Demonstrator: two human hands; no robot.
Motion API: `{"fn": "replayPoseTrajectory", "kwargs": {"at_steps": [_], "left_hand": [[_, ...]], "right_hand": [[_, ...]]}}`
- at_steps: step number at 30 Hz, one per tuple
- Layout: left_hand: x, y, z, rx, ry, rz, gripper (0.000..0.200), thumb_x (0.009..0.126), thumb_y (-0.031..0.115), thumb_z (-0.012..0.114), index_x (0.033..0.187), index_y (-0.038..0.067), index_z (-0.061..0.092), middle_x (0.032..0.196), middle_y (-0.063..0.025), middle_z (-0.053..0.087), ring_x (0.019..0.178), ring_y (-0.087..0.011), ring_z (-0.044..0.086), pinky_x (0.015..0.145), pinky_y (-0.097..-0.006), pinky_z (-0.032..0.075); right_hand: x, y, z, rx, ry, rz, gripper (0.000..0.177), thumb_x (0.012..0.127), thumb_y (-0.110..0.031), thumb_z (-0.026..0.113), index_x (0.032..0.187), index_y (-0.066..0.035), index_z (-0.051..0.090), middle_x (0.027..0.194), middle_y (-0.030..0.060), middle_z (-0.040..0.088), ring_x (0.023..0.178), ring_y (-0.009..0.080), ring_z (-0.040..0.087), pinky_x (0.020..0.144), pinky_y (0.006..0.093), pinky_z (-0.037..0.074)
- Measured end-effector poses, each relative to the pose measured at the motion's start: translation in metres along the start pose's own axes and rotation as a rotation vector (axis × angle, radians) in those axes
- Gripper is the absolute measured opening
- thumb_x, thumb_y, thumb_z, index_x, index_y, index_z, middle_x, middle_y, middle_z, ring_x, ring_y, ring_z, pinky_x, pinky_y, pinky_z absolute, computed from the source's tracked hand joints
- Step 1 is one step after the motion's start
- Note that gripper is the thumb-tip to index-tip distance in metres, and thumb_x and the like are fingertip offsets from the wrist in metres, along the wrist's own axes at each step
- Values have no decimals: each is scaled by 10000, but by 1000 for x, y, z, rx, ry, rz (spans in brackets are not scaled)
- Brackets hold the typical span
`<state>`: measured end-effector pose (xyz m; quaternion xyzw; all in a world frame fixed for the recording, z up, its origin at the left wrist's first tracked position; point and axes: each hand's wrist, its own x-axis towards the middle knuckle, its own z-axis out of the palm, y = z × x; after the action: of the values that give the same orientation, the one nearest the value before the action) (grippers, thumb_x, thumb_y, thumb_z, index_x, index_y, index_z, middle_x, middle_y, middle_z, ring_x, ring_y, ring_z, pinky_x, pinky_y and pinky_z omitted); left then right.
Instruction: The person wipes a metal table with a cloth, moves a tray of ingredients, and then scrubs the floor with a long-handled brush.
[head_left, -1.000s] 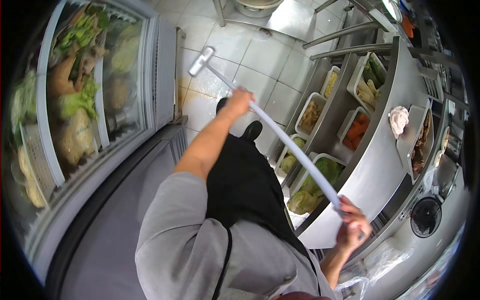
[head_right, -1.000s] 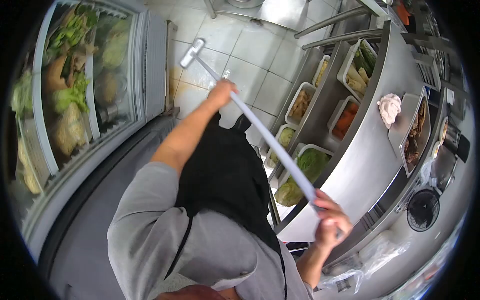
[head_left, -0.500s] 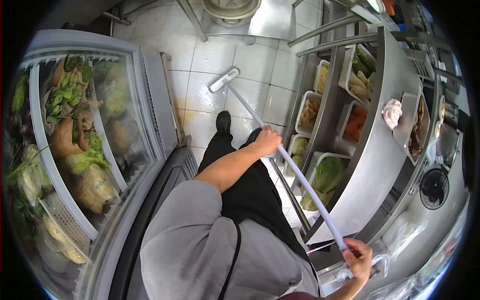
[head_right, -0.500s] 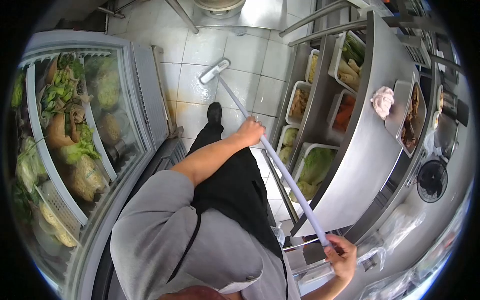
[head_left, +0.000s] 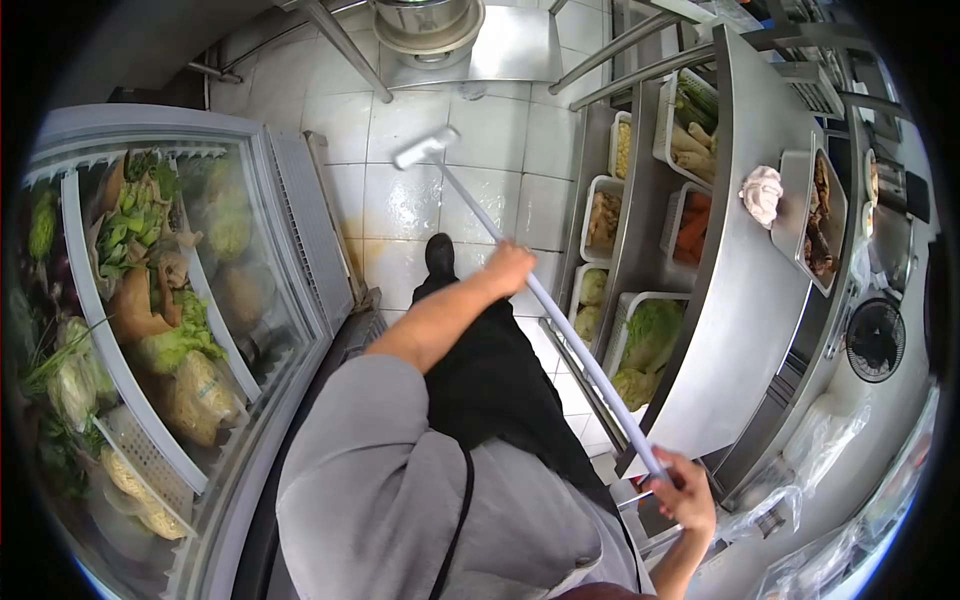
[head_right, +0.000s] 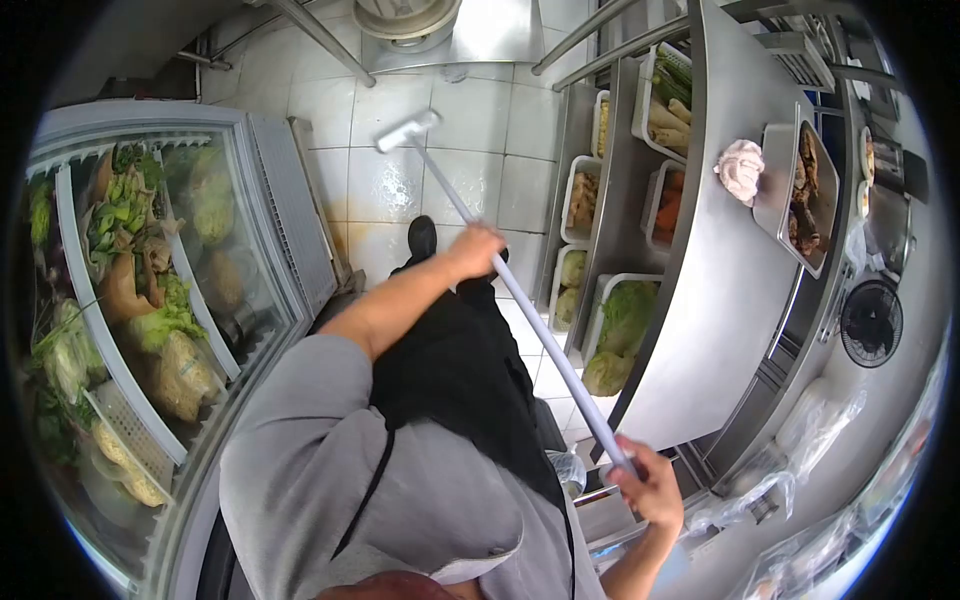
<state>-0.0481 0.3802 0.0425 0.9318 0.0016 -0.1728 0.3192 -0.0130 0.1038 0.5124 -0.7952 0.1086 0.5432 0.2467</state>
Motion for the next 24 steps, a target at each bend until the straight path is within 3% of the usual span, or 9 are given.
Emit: {"fn": "replayPoseTrajectory", "kwargs": {"at_steps": [3, 5, 7, 10, 14, 17, 19, 23, 24], "left_hand": [[0, 52, -17, 29, 15, 75, 203, 757, 171, 659, 950, 120, 699, 996, -137, 664, 1153, -383, 530, 999, -595, 374], [21, 9, -4, -1, 9, 51, 192, 769, 162, 644, 938, 92, 705, 1001, -154, 661, 1145, -413, 526, 992, -616, 368], [36, -42, -15, 191, -5, 28, 170, 770, 145, 639, 909, 79, 710, 986, -160, 664, 1141, -404, 528, 992, -592, 382], [25, -58, -30, 257, 25, -26, 185, 759, 192, 666, 888, 67, 710, 966, -162, 667, 1083, -392, 561, 950, -556, 431], [-19, 10, -23, 6, -173, -41, 303, 713, 332, 725, 880, 78, 710, 923, -159, 668, 978, -378, 607, 834, -514, 503], [-50, 29, -19, -45, 103, -61, 243, 713, 181, 709, 895, 28, 657, 1041, -182, 592, 1086, -361, 541, 866, -452, 493], [-58, 22, -21, -21, 212, -125, 226, 723, 174, 699, 887, 27, 653, 1035, -202, 584, 1069, -369, 541, 894, -447, 481], [-65, -40, -38, 36, 248, -339, 243, 753, 201, 699, 893, 11, 641, 1037, -226, 572, 1081, -380, 528, 932, -437, 463], [-66, -75, -58, 45, 288, -356, 252, 762, 209, 698, 894, 3, 637, 1039, -234, 570, 1090, -385, 524, 938, -435, 461]], "right_hand": [[-14, 35, 7, 172, 125, 64, 484, 784, 18, 700, 1251, -20, 580, 689, 9, 605, 464, 44, 478, 384, 199, 334], [13, 35, 32, 207, 81, 57, 481, 815, 7, 687, 1278, -44, 568, 685, -8, 580, 484, 28, 451, 396, 202, 331], [54, 32, 61, 209, 23, -41, 482, 832, 10, 667, 1297, -54, 556, 678, -28, 540, 495, 27, 434, 417, 202, 333], [69, 29, 45, 122, -36, -88, 492, 845, -2, 659, 1319, -46, 534, 669, -41, 505, 492, 32, 422, 434, 198, 334], [25, 28, -17, 29, -37, -90, 436, 828, -3, 675, 1254, 2, 582, 693, -17, 574, 511, 30, 443, 449, 203, 349], [27, 29, -30, -153, -57, -184, 407, 829, 8, 658, 1232, 14, 599, 660, -29, 551, 522, 37, 458, 470, 216, 372], [42, 10, -16, -184, -118, -220, 417, 840, 2, 649, 1251, 17, 580, 653, -31, 534, 515, 46, 451, 475, 222, 374], [86, -33, 29, -121, -228, -289, 413, 865, -47, 637, 1270, -2, 568, 661, -1, 546, 530, 67, 468, 493, 245, 395], [103, -53, 47, -218, -217, -437, 422, 877, -49, 628, 1290, -9, 552, 678, -4, 564, 513, 55, 459, 473, 230, 383]]}}
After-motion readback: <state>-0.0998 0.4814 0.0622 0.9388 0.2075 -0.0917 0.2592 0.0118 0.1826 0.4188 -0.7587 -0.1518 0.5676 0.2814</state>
